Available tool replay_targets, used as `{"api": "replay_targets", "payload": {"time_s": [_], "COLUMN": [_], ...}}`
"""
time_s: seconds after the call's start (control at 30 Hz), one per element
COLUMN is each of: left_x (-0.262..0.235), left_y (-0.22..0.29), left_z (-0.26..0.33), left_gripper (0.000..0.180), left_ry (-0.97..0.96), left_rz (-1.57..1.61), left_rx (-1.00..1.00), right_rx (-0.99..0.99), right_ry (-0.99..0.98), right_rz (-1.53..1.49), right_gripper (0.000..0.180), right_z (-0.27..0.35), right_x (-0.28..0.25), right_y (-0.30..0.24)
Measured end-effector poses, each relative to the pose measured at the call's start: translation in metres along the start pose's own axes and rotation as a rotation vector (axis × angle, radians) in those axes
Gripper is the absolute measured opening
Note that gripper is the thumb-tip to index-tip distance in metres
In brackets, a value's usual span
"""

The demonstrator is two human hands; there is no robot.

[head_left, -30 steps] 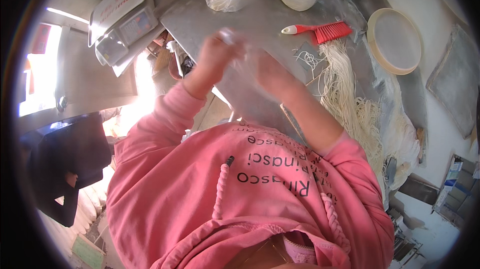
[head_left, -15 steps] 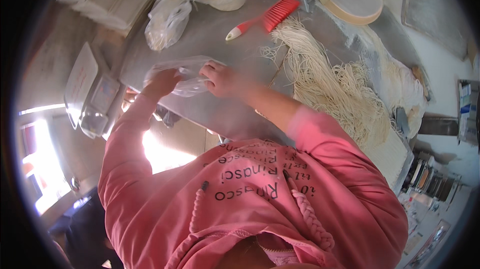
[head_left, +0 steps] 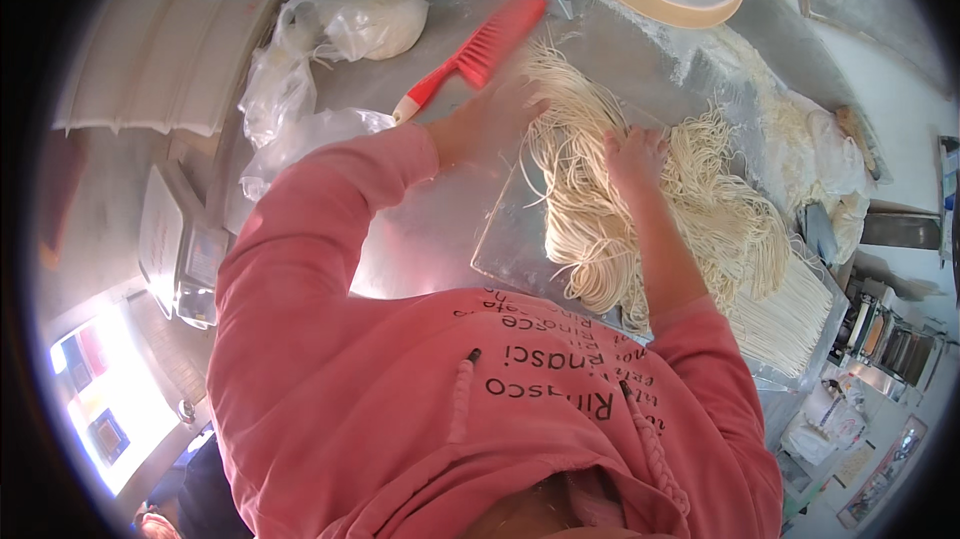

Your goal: The person feeds dough sheets into a pasta machine to cut noodles, then collects the strands and portions them into plastic bags on a metal table. The person uses both hands to guide the dough and to bundle the noodles.

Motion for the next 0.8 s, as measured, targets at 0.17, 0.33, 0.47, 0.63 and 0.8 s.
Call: {"api": "replay_targets", "payload": {"time_s": [0.17, 0.33, 0.47, 0.63, 0.8], "left_x": [0.014, 0.02, 0.044, 0.058, 0.052], "left_y": [-0.033, -0.059, -0.075, -0.077, -0.076], "left_z": [-0.068, -0.114, -0.131, -0.134, -0.111], "left_gripper": [0.124, 0.11, 0.068, 0.037, 0.037], "left_ry": [-0.056, 0.042, -0.211, -0.217, 0.124], "left_rz": [0.067, 0.02, -0.069, -0.086, -0.001], "left_rx": [0.01, 0.159, 0.078, 0.08, 0.077], "right_rx": [-0.034, -0.095, -0.073, -0.035, 0.061], "right_ry": [-0.091, -0.049, -0.128, -0.078, -0.203], "right_rz": [-0.155, -0.372, -0.496, -0.587, -0.745], "right_gripper": [0.05, 0.047, 0.044, 0.046, 0.052], "right_z": [-0.002, -0.013, -0.014, -0.014, -0.012], "right_x": [0.001, 0.006, 0.014, 0.013, 0.02], "right_y": [-0.026, -0.05, -0.055, -0.052, -0.04]}}
Point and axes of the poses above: each hand's wrist, its own z-axis away from the middle knuckle, its own x-axis out of the palm, y = z × x, the point moved 5 cm from there along -z, towards the middle knuckle, and after that the axes turned 9 degrees about y, right-handed, at the moved point
